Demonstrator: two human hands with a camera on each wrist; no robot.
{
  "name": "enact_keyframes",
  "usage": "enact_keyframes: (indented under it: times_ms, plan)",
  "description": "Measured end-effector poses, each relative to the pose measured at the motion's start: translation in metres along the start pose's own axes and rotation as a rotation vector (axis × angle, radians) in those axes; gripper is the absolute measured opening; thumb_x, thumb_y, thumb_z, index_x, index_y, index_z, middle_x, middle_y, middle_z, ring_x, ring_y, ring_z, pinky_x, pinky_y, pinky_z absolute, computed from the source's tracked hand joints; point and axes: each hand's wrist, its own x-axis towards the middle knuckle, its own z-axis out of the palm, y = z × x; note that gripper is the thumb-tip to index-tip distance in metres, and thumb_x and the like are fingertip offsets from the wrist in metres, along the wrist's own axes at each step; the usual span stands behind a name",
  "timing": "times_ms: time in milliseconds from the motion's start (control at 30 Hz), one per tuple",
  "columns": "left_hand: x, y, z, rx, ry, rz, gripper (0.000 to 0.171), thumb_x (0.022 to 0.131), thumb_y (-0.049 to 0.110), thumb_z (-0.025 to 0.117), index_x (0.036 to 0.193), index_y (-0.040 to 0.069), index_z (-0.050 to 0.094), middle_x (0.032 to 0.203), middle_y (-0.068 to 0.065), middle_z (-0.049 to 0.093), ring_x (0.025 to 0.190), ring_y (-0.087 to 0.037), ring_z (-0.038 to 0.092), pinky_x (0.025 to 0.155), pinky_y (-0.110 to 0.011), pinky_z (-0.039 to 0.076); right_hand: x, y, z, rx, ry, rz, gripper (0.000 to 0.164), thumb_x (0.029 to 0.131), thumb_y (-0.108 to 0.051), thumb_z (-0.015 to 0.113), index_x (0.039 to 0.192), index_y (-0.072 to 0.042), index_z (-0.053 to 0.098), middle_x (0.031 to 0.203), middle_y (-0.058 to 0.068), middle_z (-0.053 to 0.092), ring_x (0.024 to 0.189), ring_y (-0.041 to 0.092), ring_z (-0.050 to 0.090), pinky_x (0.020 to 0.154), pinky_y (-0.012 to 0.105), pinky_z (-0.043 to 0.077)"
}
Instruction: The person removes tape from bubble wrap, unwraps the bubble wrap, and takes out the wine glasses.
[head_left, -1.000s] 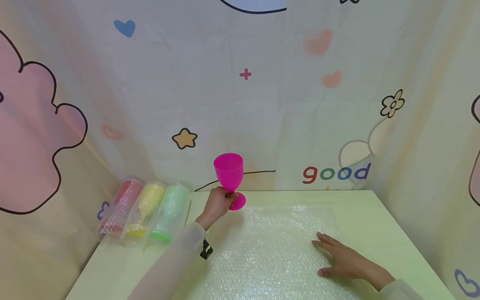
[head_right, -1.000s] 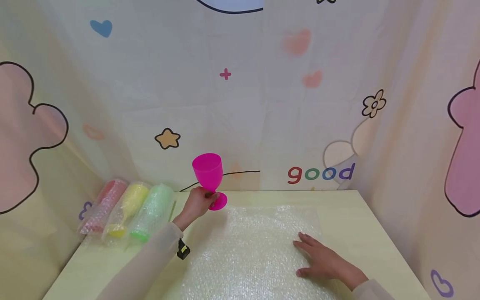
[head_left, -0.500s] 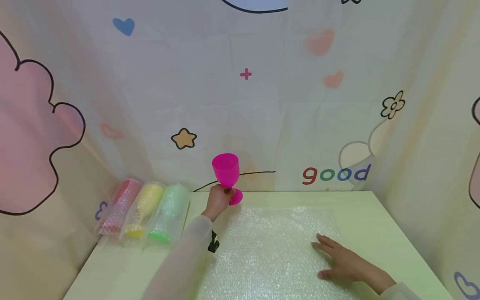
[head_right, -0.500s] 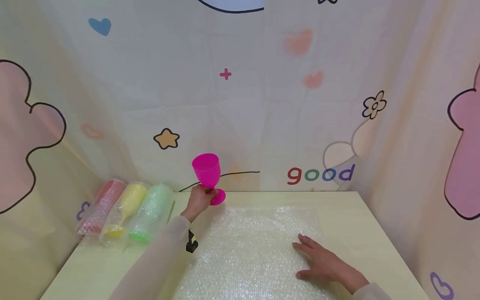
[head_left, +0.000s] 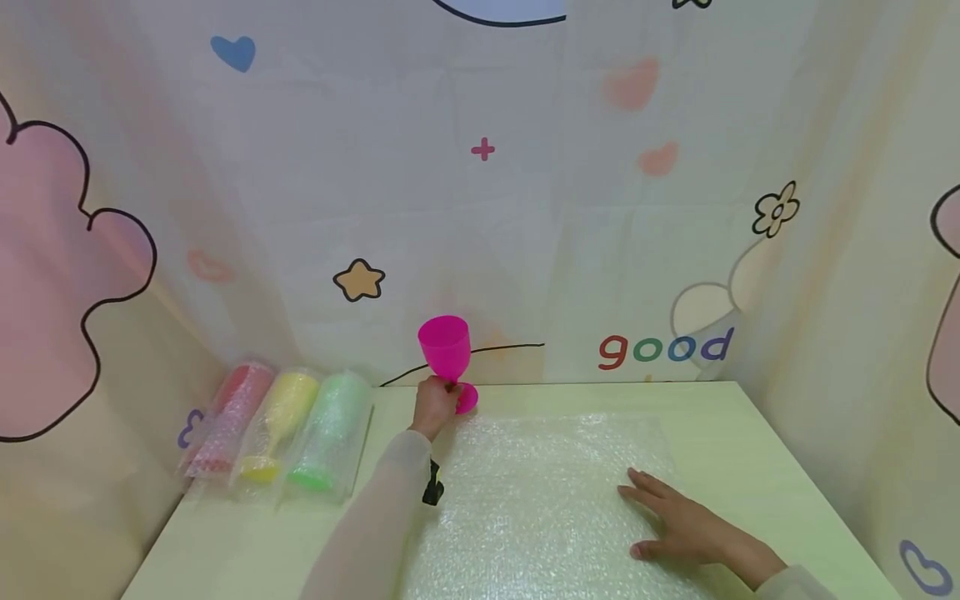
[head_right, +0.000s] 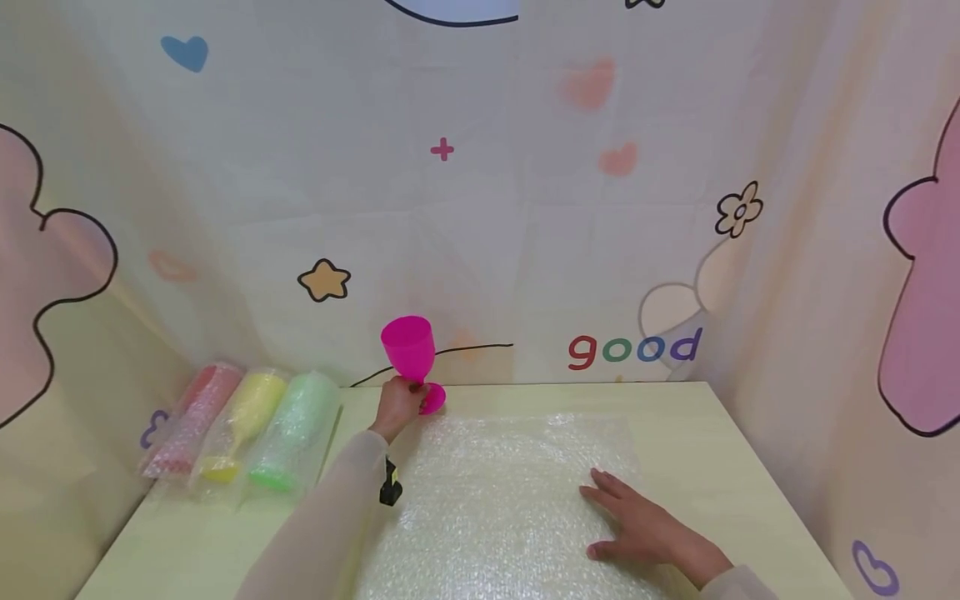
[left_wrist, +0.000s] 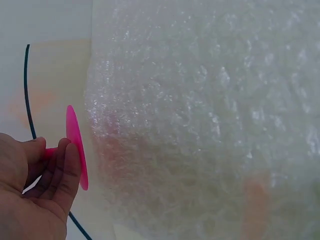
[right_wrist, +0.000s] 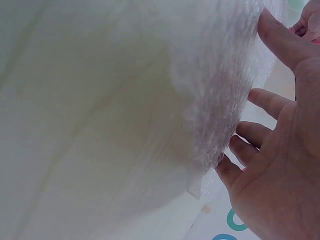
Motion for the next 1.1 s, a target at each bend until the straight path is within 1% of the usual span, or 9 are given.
enact_keyframes:
  times_ms: [133,233,300,467,567,667,767,900,1100]
  plan:
    - [-0.001,-0.002,0.001,0.014,-0.003,-0.008,0.014,0.091,0.007,0.065,0.082,-0.001,0.072,0.075,-0.014,0.069,0.064,-0.019,0.057,0.057,-0.027,0.049,0.000,0.001,0.000,0.002,-0.002,-0.003,0.090,0.077,-0.059,0.072,0.147,-0.011,0.044,0.160,0.021,0.026,0.144,0.050,0.027,0.106,0.066,0.036]
    - [-0.003,-0.003,0.003,0.028,-0.009,-0.032,0.014,0.091,0.008,0.066,0.081,-0.001,0.071,0.075,-0.013,0.068,0.063,-0.018,0.056,0.057,-0.027,0.048,0.000,0.002,0.001,-0.009,0.002,-0.011,0.090,0.077,-0.061,0.071,0.147,-0.010,0.043,0.160,0.021,0.026,0.143,0.050,0.028,0.106,0.066,0.036]
    - [-0.004,-0.004,0.004,0.022,-0.017,-0.050,0.014,0.091,0.009,0.066,0.081,0.000,0.071,0.075,-0.012,0.069,0.063,-0.018,0.057,0.058,-0.027,0.050,-0.001,0.002,0.001,-0.020,0.007,-0.016,0.091,0.077,-0.062,0.070,0.147,-0.010,0.043,0.160,0.021,0.026,0.143,0.049,0.028,0.106,0.066,0.036]
    - [-0.005,-0.007,0.009,0.005,-0.013,-0.051,0.015,0.090,0.009,0.067,0.080,-0.001,0.069,0.074,-0.013,0.070,0.061,-0.019,0.063,0.060,-0.030,0.053,-0.001,0.003,0.002,-0.018,0.006,-0.012,0.091,0.078,-0.061,0.070,0.148,-0.010,0.042,0.160,0.021,0.026,0.143,0.049,0.028,0.106,0.066,0.036]
    - [-0.004,-0.009,0.014,0.023,-0.018,-0.055,0.016,0.090,0.010,0.067,0.079,-0.001,0.069,0.073,-0.013,0.070,0.061,-0.018,0.062,0.059,-0.028,0.053,-0.001,0.004,0.002,-0.012,0.004,-0.009,0.090,0.078,-0.061,0.070,0.148,-0.011,0.042,0.161,0.021,0.025,0.144,0.049,0.028,0.106,0.066,0.037]
    - [-0.004,-0.011,0.016,0.044,-0.045,-0.061,0.016,0.091,0.010,0.065,0.081,0.000,0.070,0.074,-0.012,0.070,0.063,-0.018,0.062,0.059,-0.028,0.052,-0.001,0.004,0.003,-0.013,0.005,-0.011,0.090,0.078,-0.061,0.070,0.148,-0.011,0.042,0.161,0.021,0.026,0.144,0.049,0.028,0.106,0.066,0.037]
    - [-0.002,-0.015,0.019,0.065,-0.066,-0.046,0.015,0.093,0.010,0.062,0.085,0.001,0.071,0.078,-0.012,0.071,0.068,-0.020,0.060,0.064,-0.030,0.052,0.000,0.004,0.003,-0.009,0.000,-0.007,0.090,0.078,-0.061,0.070,0.148,-0.011,0.042,0.161,0.021,0.025,0.144,0.049,0.027,0.106,0.066,0.036]
    - [0.001,-0.018,0.022,0.071,-0.061,-0.005,0.015,0.093,0.009,0.060,0.088,0.001,0.071,0.082,-0.012,0.071,0.072,-0.021,0.058,0.071,-0.034,0.053,-0.001,0.002,0.002,-0.005,-0.002,-0.002,0.090,0.078,-0.060,0.071,0.148,-0.010,0.042,0.161,0.021,0.025,0.144,0.049,0.027,0.106,0.066,0.035]
    - [0.001,-0.016,0.020,0.040,-0.113,-0.014,0.015,0.092,0.009,0.061,0.096,-0.001,0.072,0.084,-0.013,0.071,0.075,-0.021,0.059,0.073,-0.034,0.055,-0.002,-0.001,0.000,-0.009,0.007,-0.011,0.090,0.078,-0.059,0.071,0.147,-0.009,0.043,0.160,0.022,0.026,0.143,0.050,0.027,0.106,0.066,0.035]
